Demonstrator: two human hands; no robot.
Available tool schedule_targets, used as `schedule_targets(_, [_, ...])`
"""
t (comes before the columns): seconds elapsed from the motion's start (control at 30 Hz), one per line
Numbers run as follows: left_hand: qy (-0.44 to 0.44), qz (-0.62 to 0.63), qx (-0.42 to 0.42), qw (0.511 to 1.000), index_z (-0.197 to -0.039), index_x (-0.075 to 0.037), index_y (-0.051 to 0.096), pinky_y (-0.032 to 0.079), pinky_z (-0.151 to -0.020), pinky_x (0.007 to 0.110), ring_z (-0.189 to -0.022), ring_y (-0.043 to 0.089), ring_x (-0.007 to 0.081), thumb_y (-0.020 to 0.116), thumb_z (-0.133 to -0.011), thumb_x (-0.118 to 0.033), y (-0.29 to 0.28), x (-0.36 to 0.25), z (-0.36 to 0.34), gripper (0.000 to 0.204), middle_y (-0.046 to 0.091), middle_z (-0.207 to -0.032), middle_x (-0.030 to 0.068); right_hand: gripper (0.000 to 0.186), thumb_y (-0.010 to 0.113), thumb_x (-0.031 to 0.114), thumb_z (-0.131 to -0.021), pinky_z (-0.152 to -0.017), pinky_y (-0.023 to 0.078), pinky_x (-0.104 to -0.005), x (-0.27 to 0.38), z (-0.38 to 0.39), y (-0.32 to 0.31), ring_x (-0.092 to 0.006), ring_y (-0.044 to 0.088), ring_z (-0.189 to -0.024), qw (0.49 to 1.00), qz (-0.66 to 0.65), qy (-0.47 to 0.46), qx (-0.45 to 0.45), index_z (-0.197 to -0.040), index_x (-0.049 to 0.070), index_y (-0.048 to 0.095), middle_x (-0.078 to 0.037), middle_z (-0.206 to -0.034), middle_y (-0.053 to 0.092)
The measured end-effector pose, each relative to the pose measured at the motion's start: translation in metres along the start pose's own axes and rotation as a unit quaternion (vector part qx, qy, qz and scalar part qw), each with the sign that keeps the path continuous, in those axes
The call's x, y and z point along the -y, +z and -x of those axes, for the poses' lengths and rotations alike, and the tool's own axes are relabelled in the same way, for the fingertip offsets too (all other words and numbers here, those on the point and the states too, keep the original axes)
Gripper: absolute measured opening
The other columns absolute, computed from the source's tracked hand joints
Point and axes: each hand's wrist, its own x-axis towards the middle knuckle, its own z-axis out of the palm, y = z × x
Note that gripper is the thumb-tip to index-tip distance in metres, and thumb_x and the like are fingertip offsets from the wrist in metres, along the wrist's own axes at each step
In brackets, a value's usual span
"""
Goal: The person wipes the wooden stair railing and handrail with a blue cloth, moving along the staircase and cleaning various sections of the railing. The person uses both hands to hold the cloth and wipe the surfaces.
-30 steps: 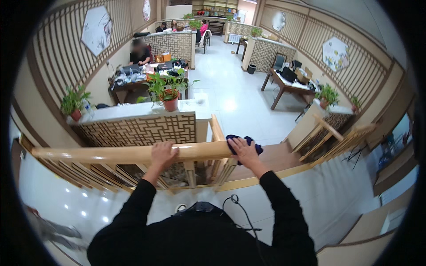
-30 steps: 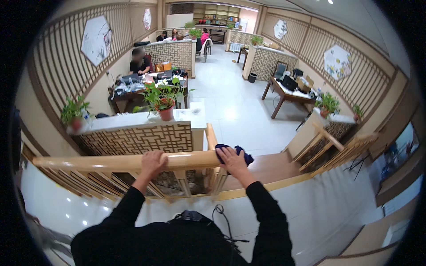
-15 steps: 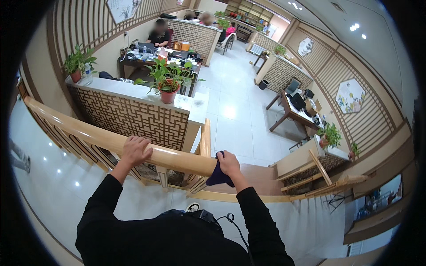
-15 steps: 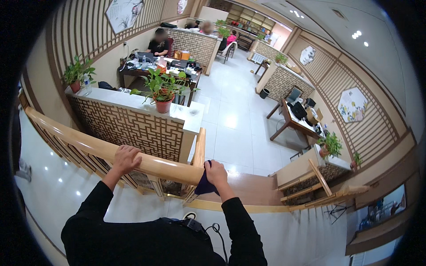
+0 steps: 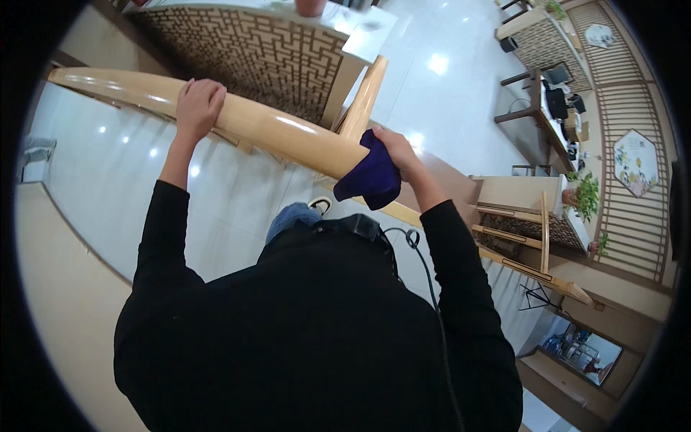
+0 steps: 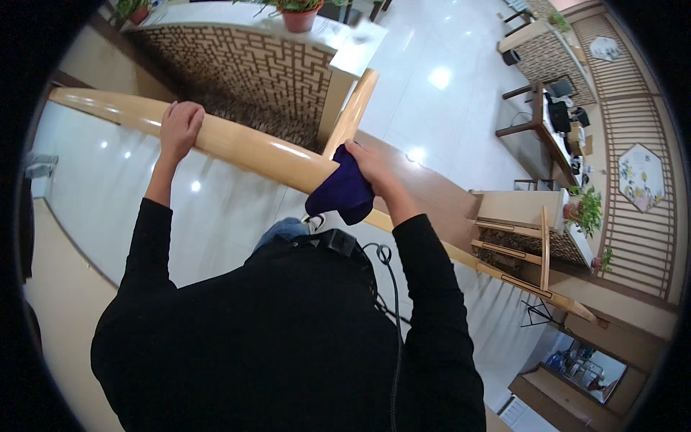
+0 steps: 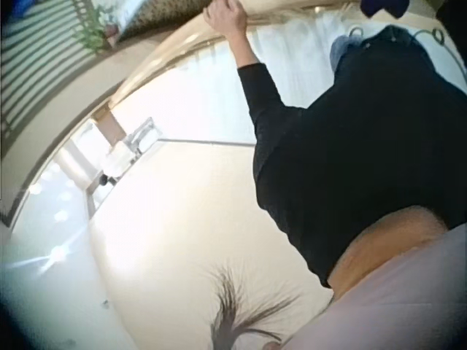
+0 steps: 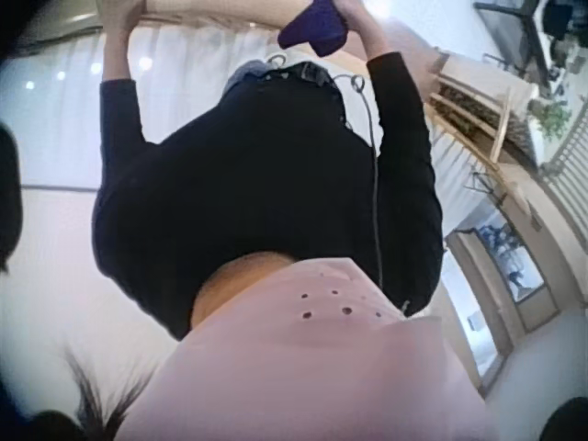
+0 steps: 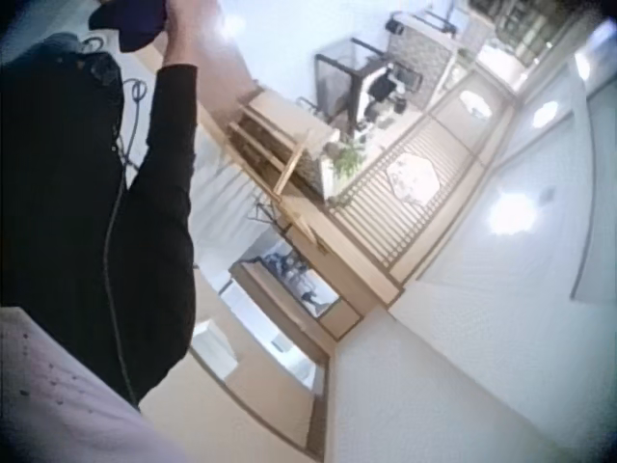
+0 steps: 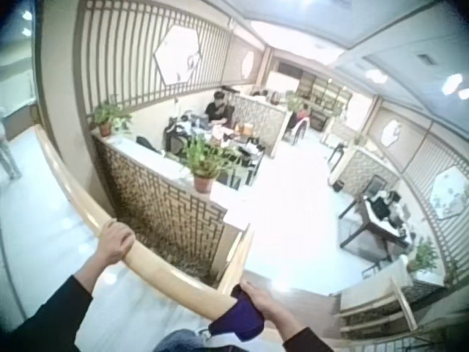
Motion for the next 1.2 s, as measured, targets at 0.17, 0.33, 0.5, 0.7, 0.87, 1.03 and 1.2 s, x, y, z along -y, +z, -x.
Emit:
schedule_targets(0.17, [-0.084, -0.032, 0.040, 0.995, -0.089, -0.008, 0.063, 0.033, -0.103, 0.042, -0.100, 0.058, 0.0237, 0.052, -0.091, -0.030, 0.003, -0.014, -0.011, 0.025, 0.064, -0.093, 0.0047, 0.033, 0.057, 0.034, -0.095, -0.061, 0.050, -0.0282, 0.018, -0.003, -0.023, -0.0124, 0.061, -0.069, 0.996, -0.035, -0.016, 0.086, -0.097, 0.002, 0.065, -0.004, -0.080, 0.064])
schedule_targets(0.33, [-0.192, -0.078, 0.050, 0.977, -0.086, -0.011, 0.065, 0.027, -0.107, 0.051, -0.105, 0.057, 0.0238, 0.056, -0.086, -0.035, 0.016, -0.014, -0.012, 0.026, 0.063, -0.100, 0.0044, 0.033, 0.042, 0.022, -0.103, -0.079, 0.054, -0.0333, 0.052, -0.010, -0.095, -0.0222, 0.067, -0.086, 0.881, -0.145, -0.432, -0.129, -0.101, -0.003, 0.063, -0.014, -0.092, 0.068])
schedule_targets(0.5, [-0.256, -0.167, 0.056, 0.951, -0.086, -0.015, 0.068, 0.028, -0.104, 0.055, -0.112, 0.055, 0.0223, 0.060, -0.082, -0.040, 0.028, -0.035, -0.025, 0.026, 0.063, -0.105, 0.0009, 0.047, 0.045, 0.042, -0.099, -0.083, 0.053, -0.0345, 0.102, -0.053, -0.177, -0.0226, 0.064, -0.088, 0.920, -0.236, -0.293, 0.109, -0.104, -0.002, 0.062, -0.015, -0.099, 0.066])
schedule_targets(0.7, [-0.261, -0.188, 0.045, 0.946, -0.087, -0.015, 0.068, 0.031, -0.101, 0.049, -0.116, 0.054, 0.0204, 0.060, -0.081, -0.035, 0.033, -0.025, -0.021, 0.022, 0.065, -0.109, -0.0012, 0.043, 0.048, 0.038, -0.096, -0.092, 0.045, -0.0438, -0.017, -0.147, -0.064, -0.0375, 0.058, -0.107, 0.926, 0.267, -0.232, 0.127, -0.122, 0.005, 0.055, -0.021, -0.109, 0.063])
schedule_targets(0.87, [-0.252, -0.143, 0.038, 0.956, -0.087, -0.012, 0.066, 0.032, -0.102, 0.041, -0.121, 0.051, 0.0237, 0.060, -0.083, -0.025, 0.031, -0.025, -0.018, 0.014, 0.066, -0.109, 0.0008, 0.062, 0.056, 0.056, -0.083, -0.100, 0.017, -0.0753, -0.137, -0.169, -0.019, -0.0374, 0.022, -0.139, 0.765, 0.482, -0.407, 0.128, -0.138, 0.029, 0.046, -0.010, -0.150, 0.034])
schedule_targets(1.03, [-0.260, -0.127, 0.034, 0.957, -0.087, -0.009, 0.064, 0.032, -0.103, 0.041, -0.122, 0.051, 0.0247, 0.058, -0.084, -0.019, 0.029, -0.037, -0.018, 0.013, 0.066, -0.109, 0.0030, 0.056, 0.059, 0.047, -0.087, -0.109, 0.022, -0.0605, -0.139, -0.234, -0.054, -0.0392, 0.025, -0.139, 0.799, 0.454, -0.386, 0.081, -0.137, 0.026, 0.046, -0.011, -0.149, 0.034])
schedule_targets(1.2, [-0.279, -0.082, 0.052, 0.955, -0.090, -0.006, 0.064, 0.033, -0.104, 0.039, -0.125, 0.048, 0.0275, 0.059, -0.083, -0.010, 0.031, -0.036, -0.024, 0.010, 0.063, -0.113, 0.0068, 0.053, 0.057, 0.037, -0.090, -0.115, 0.018, -0.0514, -0.120, -0.342, -0.080, -0.0406, 0.030, -0.135, 0.779, 0.437, -0.445, 0.062, -0.132, 0.005, 0.049, -0.016, -0.140, 0.044])
